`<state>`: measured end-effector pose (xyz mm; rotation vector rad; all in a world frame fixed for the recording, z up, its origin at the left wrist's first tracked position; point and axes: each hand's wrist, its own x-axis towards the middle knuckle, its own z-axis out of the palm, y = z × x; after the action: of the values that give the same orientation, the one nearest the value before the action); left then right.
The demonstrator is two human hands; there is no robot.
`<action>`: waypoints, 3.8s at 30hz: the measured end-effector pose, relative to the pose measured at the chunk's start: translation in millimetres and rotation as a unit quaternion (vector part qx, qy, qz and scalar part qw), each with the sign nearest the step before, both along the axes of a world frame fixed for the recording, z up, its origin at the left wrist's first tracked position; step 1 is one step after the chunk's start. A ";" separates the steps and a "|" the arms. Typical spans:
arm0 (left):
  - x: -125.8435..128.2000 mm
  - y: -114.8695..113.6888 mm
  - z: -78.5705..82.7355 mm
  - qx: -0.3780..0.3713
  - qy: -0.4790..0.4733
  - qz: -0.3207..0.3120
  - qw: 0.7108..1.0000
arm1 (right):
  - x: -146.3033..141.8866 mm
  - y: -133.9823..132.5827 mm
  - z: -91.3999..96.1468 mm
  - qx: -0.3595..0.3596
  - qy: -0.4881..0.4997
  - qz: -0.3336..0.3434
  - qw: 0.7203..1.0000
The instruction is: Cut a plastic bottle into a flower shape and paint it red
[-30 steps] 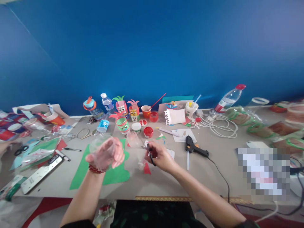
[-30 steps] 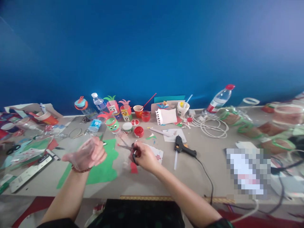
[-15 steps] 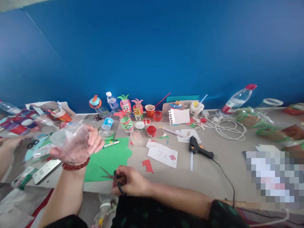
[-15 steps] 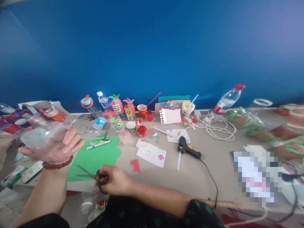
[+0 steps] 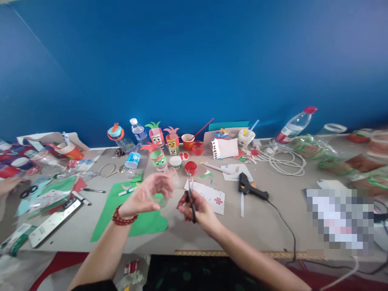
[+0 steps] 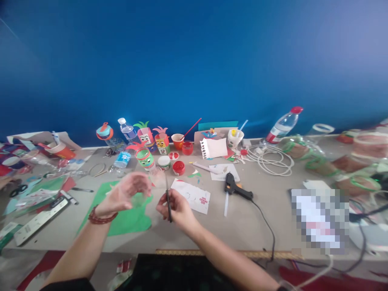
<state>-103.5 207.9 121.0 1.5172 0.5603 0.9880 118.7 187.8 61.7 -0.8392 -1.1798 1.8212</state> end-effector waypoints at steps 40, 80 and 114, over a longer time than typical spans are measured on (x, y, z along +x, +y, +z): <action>74.2 -0.5 -32.0 -0.111 -0.070 -0.063 0.989 | 106.3 15.1 29.1 0.169 -0.413 -0.015 0.895; 75.3 -16.0 -30.8 0.045 0.090 0.052 0.994 | 108.9 14.3 65.4 0.256 -0.611 0.056 0.747; 77.3 -18.3 -46.0 -0.067 -0.038 0.027 0.997 | 121.9 22.3 37.3 0.300 -0.572 -0.030 0.763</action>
<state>-26.2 189.6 74.9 1.3456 0.6038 1.0244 240.7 210.0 99.0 -1.5990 -2.2547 0.5936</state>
